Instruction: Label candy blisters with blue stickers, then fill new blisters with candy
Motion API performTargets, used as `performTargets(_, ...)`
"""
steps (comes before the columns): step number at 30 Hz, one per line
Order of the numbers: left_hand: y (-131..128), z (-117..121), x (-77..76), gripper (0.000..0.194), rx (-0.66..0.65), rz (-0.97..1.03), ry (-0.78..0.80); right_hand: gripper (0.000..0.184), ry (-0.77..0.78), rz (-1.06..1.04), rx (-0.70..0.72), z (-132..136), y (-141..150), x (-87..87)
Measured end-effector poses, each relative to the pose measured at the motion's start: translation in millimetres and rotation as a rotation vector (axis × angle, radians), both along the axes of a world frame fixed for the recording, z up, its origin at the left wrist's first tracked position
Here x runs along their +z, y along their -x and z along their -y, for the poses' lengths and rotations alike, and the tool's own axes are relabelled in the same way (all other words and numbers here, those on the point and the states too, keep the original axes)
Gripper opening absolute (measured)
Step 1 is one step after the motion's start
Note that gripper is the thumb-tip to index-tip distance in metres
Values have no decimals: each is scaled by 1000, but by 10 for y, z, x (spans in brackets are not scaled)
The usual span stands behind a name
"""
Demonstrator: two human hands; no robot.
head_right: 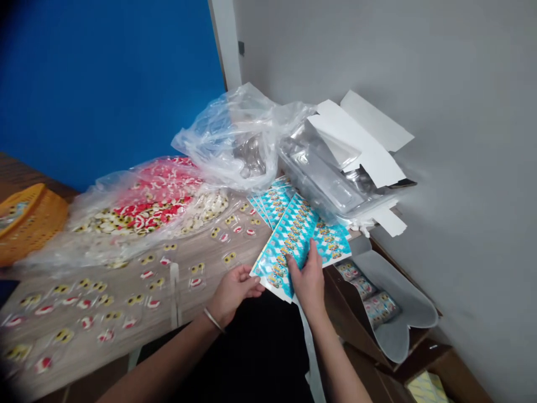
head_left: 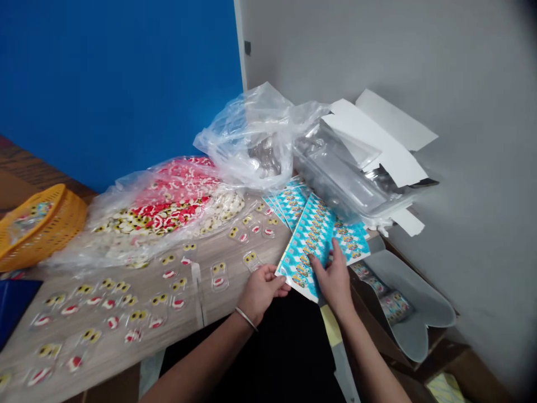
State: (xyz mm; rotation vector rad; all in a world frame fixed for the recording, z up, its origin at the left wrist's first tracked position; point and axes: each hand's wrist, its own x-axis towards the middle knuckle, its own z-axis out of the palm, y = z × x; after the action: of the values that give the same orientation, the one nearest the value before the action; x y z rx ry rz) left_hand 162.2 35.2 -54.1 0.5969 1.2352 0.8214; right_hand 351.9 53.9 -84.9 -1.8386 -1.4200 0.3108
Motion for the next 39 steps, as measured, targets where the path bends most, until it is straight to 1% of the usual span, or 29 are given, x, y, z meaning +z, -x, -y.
performTargets(1,8,14,3,32,17,-18,-11,60,-31,97,-10,58,33,91)
performTargets(2,9,20,7,33,26,-34,-24,48,-72,179,19,114,78,187)
performTargets(3,2,21,12,34,28,-38,-41,35,-114,221,103,165,132,280)
performTargets(4,-12,19,18,34,23,-29,-62,22,-141,219,234,208,190,362)
performTargets(5,-30,16,26,34,12,-9,-84,15,-147,194,371,242,248,427)
performTargets(6,-50,12,34,34,-1,17,-109,13,-144,158,484,266,301,469)
performTargets(7,-71,9,42,34,-12,42,-134,13,-135,122,553,282,343,490)
performTargets(8,-91,5,48,34,-23,61,-158,14,-130,91,571,289,373,492)
performTargets(11,-140,-14,45,32,-54,77,-207,16,-145,15,516,288,387,435)
performTargets(14,-184,-43,5,28,-71,80,-235,16,-144,-31,506,278,336,383)
performTargets(18,-258,-65,-50,24,-71,72,-256,12,-147,10,507,269,285,360)
performTargets(20,-302,-64,-49,25,-61,94,-245,13,-175,40,493,263,286,347)
performTargets(22,-346,-58,-28,27,-29,133,-216,15,-186,13,449,252,305,329)
performTargets(24,-383,-50,4,29,7,170,-182,15,-157,-86,377,231,328,314)
performTargets(27,-407,-42,48,32,47,191,-149,18,-61,-317,281,175,328,304)
performTargets(29,-400,-40,68,34,60,185,-133,21,-4,-470,239,128,285,306)
performTargets(31,-383,-40,76,36,55,164,-115,25,24,-572,198,90,218,316)
performTargets(32,-374,-41,74,36,52,151,-108,26,37,-592,207,81,183,322)
performTargets(34,-363,-44,56,35,45,131,-106,23,58,-550,306,93,129,336)
performTargets(37,-355,-46,8,27,-6,73,-172,14,29,-315,511,166,97,341)
performTargets(39,-345,-40,-20,20,-68,-28,-273,18,-16,-138,560,217,93,333)
